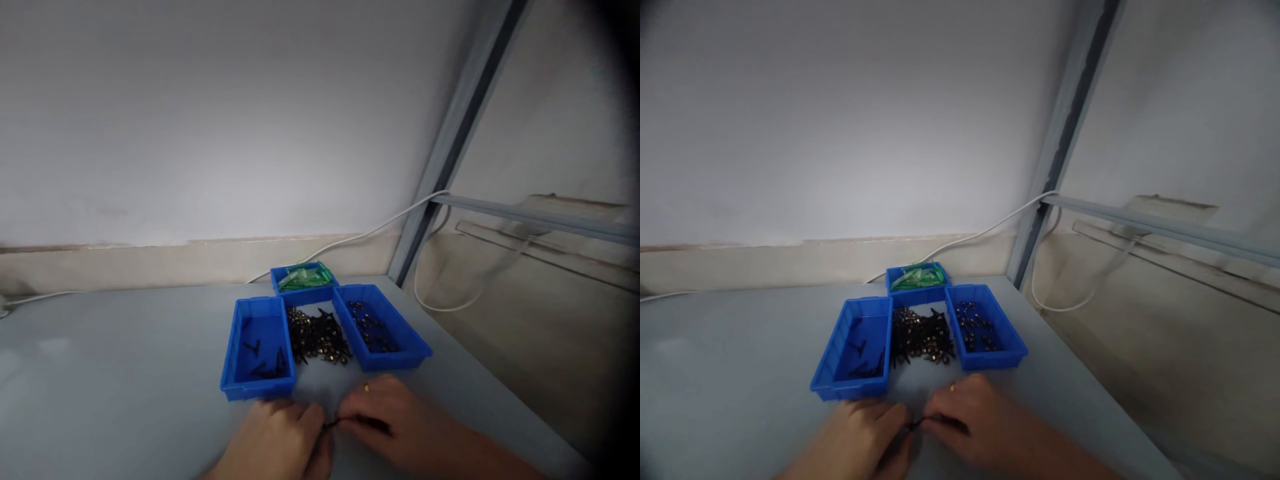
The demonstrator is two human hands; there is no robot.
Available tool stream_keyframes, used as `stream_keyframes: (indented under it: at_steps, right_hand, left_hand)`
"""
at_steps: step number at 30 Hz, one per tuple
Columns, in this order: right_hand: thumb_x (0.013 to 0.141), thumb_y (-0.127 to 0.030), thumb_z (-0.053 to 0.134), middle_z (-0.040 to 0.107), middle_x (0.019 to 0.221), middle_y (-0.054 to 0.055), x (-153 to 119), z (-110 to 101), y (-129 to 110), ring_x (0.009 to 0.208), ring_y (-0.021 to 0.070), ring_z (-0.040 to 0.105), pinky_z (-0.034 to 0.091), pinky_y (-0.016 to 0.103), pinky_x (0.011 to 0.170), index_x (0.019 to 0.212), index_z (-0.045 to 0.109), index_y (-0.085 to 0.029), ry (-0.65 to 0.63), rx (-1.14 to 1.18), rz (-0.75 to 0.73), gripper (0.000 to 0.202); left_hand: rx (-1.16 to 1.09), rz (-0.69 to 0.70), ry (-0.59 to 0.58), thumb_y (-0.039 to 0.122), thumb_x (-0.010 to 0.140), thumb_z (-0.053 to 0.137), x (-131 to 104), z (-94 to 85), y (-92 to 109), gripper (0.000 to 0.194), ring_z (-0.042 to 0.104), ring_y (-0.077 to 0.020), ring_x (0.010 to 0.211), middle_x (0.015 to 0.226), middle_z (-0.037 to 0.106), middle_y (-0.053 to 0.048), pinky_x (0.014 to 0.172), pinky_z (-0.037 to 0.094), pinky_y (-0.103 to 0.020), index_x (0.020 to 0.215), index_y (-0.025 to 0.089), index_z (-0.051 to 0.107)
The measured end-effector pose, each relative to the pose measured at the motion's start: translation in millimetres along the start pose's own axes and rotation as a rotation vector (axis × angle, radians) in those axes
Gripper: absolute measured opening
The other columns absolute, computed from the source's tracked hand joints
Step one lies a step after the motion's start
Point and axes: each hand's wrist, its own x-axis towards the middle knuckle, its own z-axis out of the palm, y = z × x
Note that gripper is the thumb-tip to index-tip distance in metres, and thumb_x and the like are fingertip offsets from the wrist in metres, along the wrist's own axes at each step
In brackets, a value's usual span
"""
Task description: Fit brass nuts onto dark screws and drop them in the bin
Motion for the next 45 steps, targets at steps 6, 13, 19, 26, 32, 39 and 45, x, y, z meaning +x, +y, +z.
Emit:
stream_keyframes:
  at_steps: [6,13,19,26,32,39,45]
  right_hand:
    - [0.095,-0.029,0.046,0.07,0.073,0.001,-3,9,-2,0.067,0.0151,0.063,0.043,0.025,0.064,0.086,0.068,-0.021,0.049,0.048,-0.07,0.025]
    - [0.087,-0.02,0.052,0.069,0.072,0.001,-3,4,-7,0.069,0.0155,0.063,0.044,0.024,0.066,0.083,0.067,-0.02,0.005,0.026,0.009,0.015]
    - [0.082,-0.016,0.056,0.07,0.072,0.001,1,-5,-11,0.069,0.0164,0.064,0.044,0.025,0.065,0.082,0.068,-0.02,-0.048,-0.024,0.071,0.012]
    - [0.085,-0.02,0.057,0.072,0.076,0.002,4,-5,-9,0.073,0.0176,0.065,0.043,0.024,0.066,0.083,0.069,-0.02,-0.129,-0.02,0.118,0.013]
    - [0.085,-0.023,0.057,0.071,0.073,0.001,4,3,-5,0.069,0.0168,0.063,0.041,0.024,0.063,0.077,0.069,-0.02,-0.154,-0.016,0.087,0.015]
    - [0.081,-0.021,0.063,0.071,0.068,-0.001,2,11,-3,0.063,0.016,0.063,0.04,0.024,0.059,0.067,0.067,-0.02,-0.117,0.06,0.046,0.014]
    - [0.087,-0.019,0.057,0.073,0.075,0.002,4,-5,-7,0.072,0.0174,0.066,0.044,0.025,0.066,0.082,0.071,-0.019,-0.105,-0.02,0.072,0.015]
  left_hand:
    - [-0.063,0.065,-0.084,0.008,0.074,0.061,2,-0.5,1,0.009,0.062,-0.0166,0.05,0.061,0.066,0.0,0.048,0.047,-0.024,0.07,0.016,0.06]
    - [-0.062,0.072,-0.12,0.008,0.072,0.063,3,-0.4,0,0.01,0.062,-0.0159,0.05,0.062,0.066,0.0,0.049,0.047,-0.023,0.069,0.017,0.06]
    - [-0.044,0.007,-0.087,0.008,0.071,0.06,1,-0.6,-1,0.009,0.064,-0.019,0.052,0.062,0.067,-0.001,0.052,0.05,-0.026,0.069,0.017,0.061]
    - [-0.031,-0.04,-0.072,0.007,0.072,0.057,-1,-5.8,-3,0.012,0.067,-0.0216,0.061,0.068,0.068,0.0,0.057,0.051,-0.028,0.075,0.018,0.061]
    - [-0.079,0.061,0.083,0.011,0.081,0.053,-2,-3.8,-3,0.012,0.062,-0.016,0.054,0.065,0.064,0.003,0.051,0.045,-0.025,0.073,0.019,0.056]
    - [-0.145,0.209,0.222,0.018,0.095,0.043,-1,-4.1,0,0.022,0.059,-0.0126,0.053,0.064,0.06,0.004,0.049,0.041,-0.023,0.077,0.019,0.055]
    - [-0.117,0.031,0.057,0.007,0.071,0.06,-1,-6.9,0,0.01,0.062,-0.0171,0.056,0.066,0.064,0.001,0.051,0.046,-0.024,0.071,0.017,0.058]
